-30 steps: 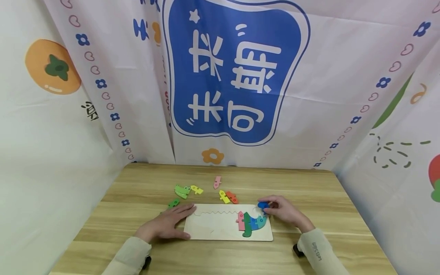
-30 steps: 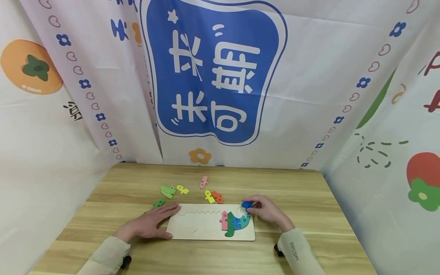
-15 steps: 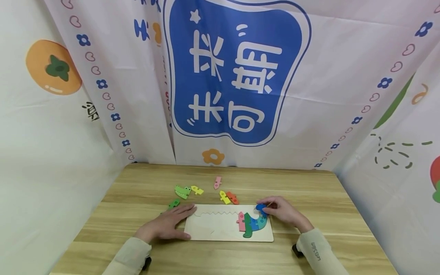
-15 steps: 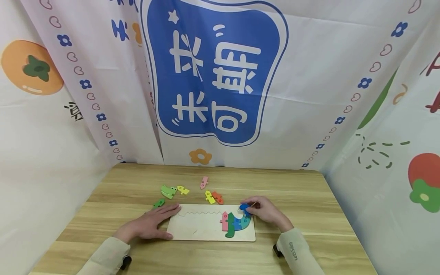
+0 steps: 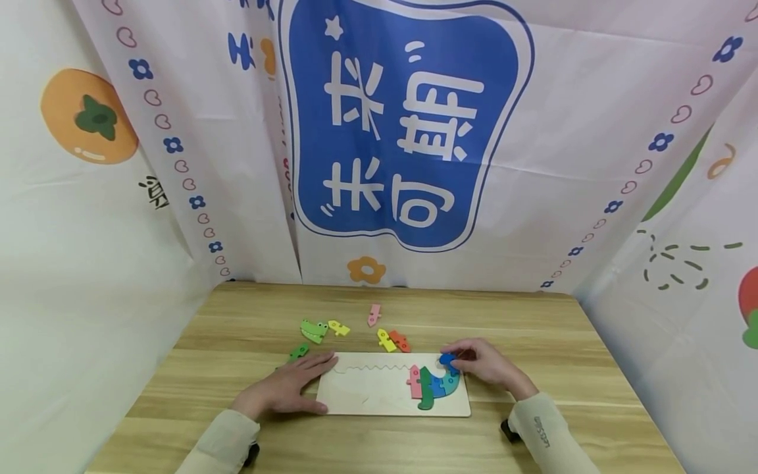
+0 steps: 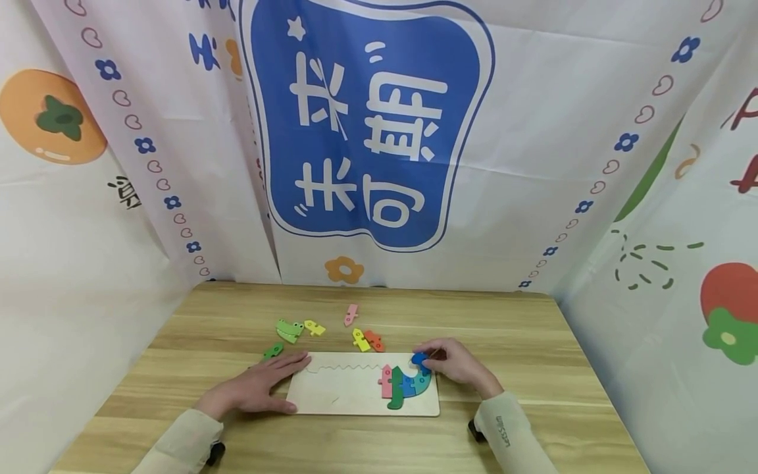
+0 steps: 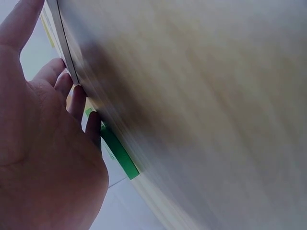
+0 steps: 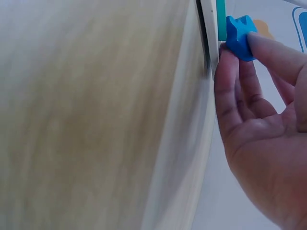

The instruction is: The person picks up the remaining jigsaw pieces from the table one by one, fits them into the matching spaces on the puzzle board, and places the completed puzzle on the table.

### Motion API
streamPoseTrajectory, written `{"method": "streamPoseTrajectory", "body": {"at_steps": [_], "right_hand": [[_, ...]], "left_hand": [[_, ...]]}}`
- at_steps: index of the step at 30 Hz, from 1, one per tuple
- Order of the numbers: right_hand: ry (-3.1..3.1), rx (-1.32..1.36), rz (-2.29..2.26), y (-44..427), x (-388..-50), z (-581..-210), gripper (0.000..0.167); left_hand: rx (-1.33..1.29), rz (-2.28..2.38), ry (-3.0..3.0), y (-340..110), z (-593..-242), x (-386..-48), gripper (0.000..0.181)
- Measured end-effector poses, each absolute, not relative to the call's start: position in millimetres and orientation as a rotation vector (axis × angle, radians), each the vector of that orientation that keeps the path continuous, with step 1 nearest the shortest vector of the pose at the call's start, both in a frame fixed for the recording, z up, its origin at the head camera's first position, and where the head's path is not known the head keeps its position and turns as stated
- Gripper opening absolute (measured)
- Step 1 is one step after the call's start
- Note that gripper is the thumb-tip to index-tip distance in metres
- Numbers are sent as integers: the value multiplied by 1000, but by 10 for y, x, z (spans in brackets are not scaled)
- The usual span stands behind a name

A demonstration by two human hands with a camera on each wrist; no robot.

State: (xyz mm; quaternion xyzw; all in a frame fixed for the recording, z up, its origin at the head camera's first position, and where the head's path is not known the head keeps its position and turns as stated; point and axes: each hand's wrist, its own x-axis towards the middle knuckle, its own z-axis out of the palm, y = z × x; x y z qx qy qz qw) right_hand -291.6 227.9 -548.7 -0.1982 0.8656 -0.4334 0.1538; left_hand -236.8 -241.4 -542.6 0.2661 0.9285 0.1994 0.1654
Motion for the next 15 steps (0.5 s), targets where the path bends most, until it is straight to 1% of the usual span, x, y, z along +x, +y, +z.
{"method": "streamPoseTrajectory", "body": {"at_steps": [8, 15], "right_hand": [[2487, -544, -1227, 2249, -2907, -5481, 27], [2480, -574, -1232, 2265, -2904, -5478, 28]], "left_hand": [[751, 571, 2643, -2418, -5404, -2369, 99], [745, 582, 2634, -2412, -5382, -2356, 99]]}}
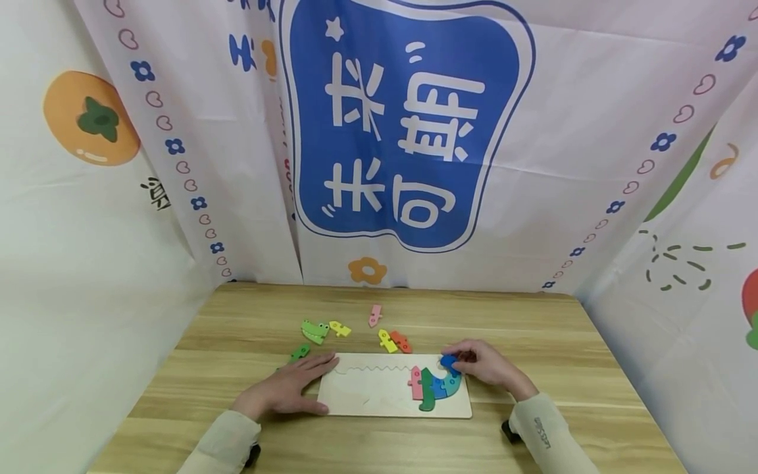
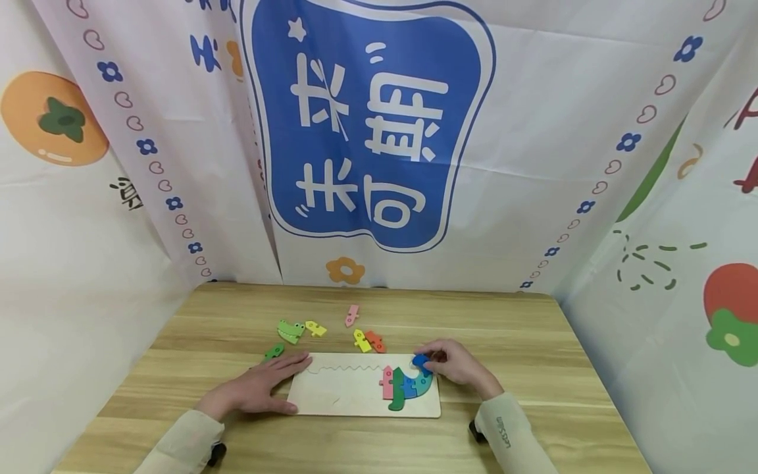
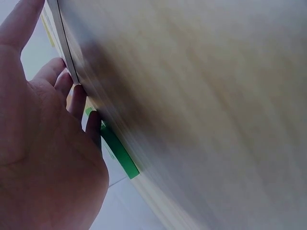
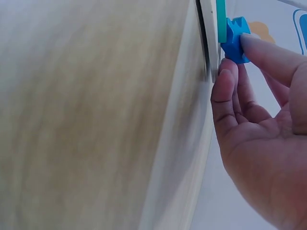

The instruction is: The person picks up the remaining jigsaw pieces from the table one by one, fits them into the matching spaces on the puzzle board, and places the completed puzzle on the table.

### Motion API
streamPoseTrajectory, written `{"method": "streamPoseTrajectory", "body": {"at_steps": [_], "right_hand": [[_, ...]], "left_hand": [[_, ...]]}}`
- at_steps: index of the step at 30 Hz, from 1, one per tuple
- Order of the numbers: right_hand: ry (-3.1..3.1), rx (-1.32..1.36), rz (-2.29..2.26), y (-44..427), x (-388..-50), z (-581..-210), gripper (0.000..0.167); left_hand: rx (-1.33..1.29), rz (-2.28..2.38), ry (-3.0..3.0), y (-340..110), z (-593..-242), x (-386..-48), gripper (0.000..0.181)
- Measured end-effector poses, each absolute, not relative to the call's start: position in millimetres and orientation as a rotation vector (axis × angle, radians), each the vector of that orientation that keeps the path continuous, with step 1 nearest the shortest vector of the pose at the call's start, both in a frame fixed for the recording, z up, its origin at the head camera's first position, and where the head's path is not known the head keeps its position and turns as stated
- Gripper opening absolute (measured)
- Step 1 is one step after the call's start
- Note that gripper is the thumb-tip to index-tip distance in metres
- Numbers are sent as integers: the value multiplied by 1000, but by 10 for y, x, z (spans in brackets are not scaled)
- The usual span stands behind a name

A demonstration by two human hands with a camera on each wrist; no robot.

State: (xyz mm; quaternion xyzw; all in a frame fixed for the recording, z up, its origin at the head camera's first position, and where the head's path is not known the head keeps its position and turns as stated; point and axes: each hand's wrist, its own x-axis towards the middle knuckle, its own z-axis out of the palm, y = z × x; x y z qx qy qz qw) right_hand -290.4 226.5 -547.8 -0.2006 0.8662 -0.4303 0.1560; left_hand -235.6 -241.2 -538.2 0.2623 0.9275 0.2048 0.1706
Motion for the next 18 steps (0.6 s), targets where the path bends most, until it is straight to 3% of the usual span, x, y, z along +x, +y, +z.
{"method": "streamPoseTrajectory", "body": {"at_steps": [18], "right_hand": [[2495, -596, -1192, 2256, -2895, -5481, 31]], "left_hand": [[743, 590, 2639, -2409, -5386, -2359, 100]]}}
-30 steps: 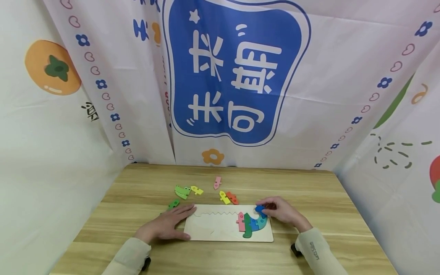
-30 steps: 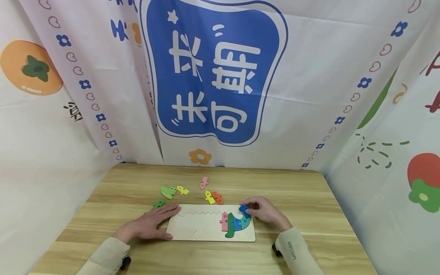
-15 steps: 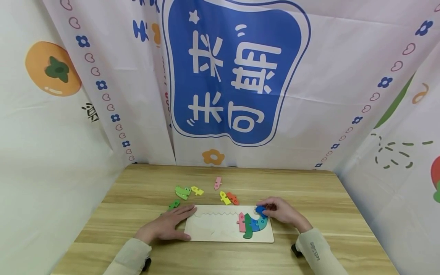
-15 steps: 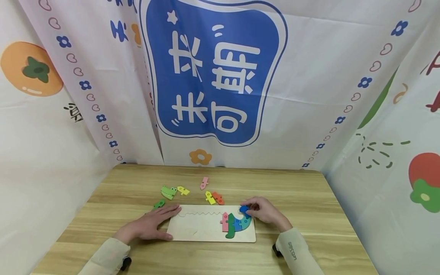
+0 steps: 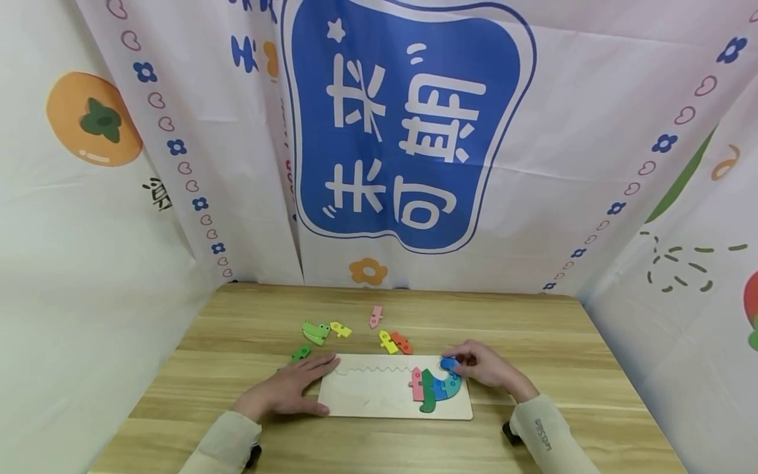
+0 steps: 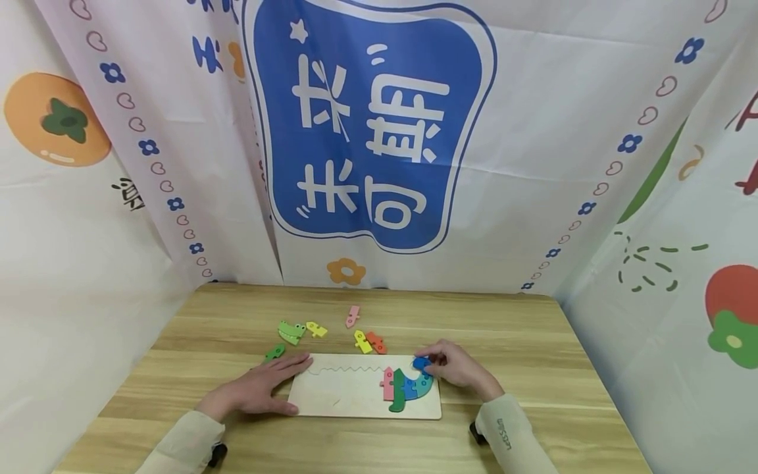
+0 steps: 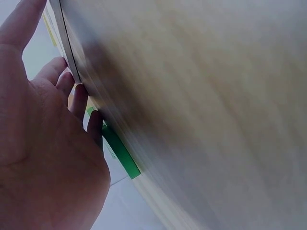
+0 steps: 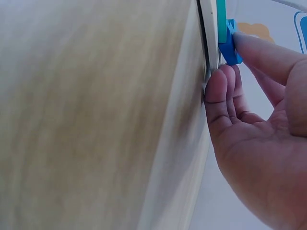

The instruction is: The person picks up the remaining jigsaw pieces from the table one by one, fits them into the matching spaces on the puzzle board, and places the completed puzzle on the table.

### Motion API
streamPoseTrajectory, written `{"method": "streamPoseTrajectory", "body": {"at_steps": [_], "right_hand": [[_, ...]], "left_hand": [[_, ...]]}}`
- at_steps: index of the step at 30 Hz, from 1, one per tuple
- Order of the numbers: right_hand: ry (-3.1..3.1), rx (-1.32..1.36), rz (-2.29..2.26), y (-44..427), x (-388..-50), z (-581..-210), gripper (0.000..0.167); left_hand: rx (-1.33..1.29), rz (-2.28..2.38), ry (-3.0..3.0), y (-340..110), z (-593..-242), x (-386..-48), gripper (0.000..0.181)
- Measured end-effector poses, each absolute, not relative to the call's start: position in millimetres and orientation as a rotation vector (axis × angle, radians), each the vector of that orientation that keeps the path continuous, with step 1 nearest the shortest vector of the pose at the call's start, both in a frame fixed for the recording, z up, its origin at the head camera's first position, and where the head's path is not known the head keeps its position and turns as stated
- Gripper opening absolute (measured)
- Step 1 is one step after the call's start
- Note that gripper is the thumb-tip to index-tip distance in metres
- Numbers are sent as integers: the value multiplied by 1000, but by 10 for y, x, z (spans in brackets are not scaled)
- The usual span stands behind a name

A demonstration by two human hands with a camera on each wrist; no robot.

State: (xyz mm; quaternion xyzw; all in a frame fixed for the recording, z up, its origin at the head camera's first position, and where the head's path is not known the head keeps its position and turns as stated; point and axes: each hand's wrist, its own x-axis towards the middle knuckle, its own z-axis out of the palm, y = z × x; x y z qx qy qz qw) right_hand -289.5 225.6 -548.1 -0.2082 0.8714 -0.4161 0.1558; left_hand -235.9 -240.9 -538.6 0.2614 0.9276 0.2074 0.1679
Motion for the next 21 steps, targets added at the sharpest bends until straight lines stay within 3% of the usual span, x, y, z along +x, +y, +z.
{"method": "streamPoseTrajectory", "body": {"at_steps": [21], "right_hand": [[2513, -575, -1162, 2245, -2882, -5490, 28]], "left_hand": [[764, 593, 2641, -2419, -5417, -2369, 101]]}}
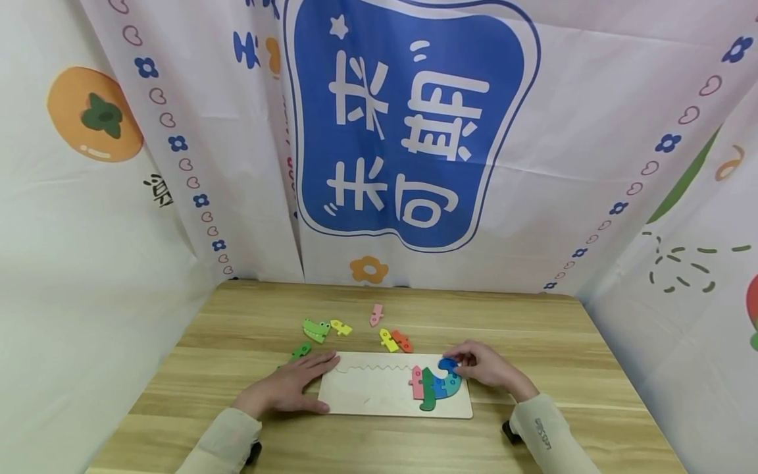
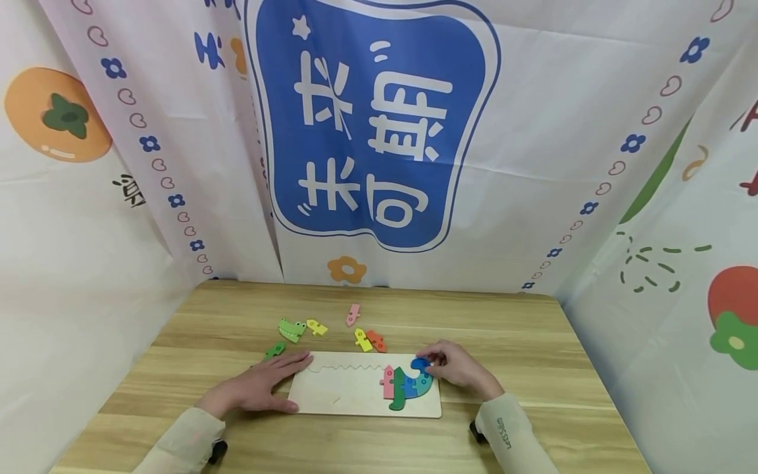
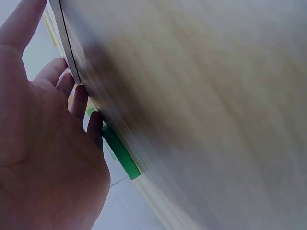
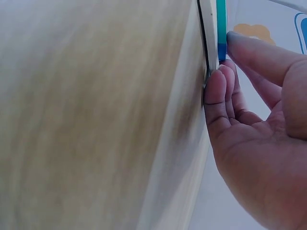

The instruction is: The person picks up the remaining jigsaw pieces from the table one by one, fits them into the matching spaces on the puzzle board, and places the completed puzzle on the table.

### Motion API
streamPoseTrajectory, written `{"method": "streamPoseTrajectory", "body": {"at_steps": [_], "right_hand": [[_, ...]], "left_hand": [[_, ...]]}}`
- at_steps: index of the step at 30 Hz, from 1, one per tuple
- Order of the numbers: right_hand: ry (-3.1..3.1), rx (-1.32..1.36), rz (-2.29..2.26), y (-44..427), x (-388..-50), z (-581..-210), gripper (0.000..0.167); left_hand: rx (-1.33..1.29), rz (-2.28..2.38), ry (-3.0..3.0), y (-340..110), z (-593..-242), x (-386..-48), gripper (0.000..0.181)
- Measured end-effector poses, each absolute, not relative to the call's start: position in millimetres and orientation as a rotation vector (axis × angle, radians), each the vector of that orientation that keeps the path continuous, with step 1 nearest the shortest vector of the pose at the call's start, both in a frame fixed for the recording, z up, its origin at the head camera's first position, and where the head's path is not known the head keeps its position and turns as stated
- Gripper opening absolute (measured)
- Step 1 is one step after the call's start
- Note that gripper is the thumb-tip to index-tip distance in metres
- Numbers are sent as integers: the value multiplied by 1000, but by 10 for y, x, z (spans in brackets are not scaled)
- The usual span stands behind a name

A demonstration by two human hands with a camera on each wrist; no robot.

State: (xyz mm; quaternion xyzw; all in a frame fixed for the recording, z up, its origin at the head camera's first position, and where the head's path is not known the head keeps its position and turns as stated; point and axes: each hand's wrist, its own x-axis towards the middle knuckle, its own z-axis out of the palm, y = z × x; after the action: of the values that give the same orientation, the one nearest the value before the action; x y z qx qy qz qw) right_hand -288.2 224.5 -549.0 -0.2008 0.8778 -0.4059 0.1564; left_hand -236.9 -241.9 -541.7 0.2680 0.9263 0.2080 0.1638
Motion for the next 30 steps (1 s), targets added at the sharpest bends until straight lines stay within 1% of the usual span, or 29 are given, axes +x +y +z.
{"method": "streamPoseTrajectory", "body": {"at_steps": [24, 27, 30], "right_hand": [[2524, -609, -1162, 2261, -2899, -5498, 27], [2531, -612, -1156, 2272, -2887, -5488, 32], [2556, -641, -1128, 2290, -2855, -5467, 44]], "left_hand": [[719, 577, 2640, -2415, -5425, -2356, 100], [724, 585, 2640, -2420, -5426, -2351, 100], [728, 593, 2636, -2424, -5425, -2350, 100]]}}
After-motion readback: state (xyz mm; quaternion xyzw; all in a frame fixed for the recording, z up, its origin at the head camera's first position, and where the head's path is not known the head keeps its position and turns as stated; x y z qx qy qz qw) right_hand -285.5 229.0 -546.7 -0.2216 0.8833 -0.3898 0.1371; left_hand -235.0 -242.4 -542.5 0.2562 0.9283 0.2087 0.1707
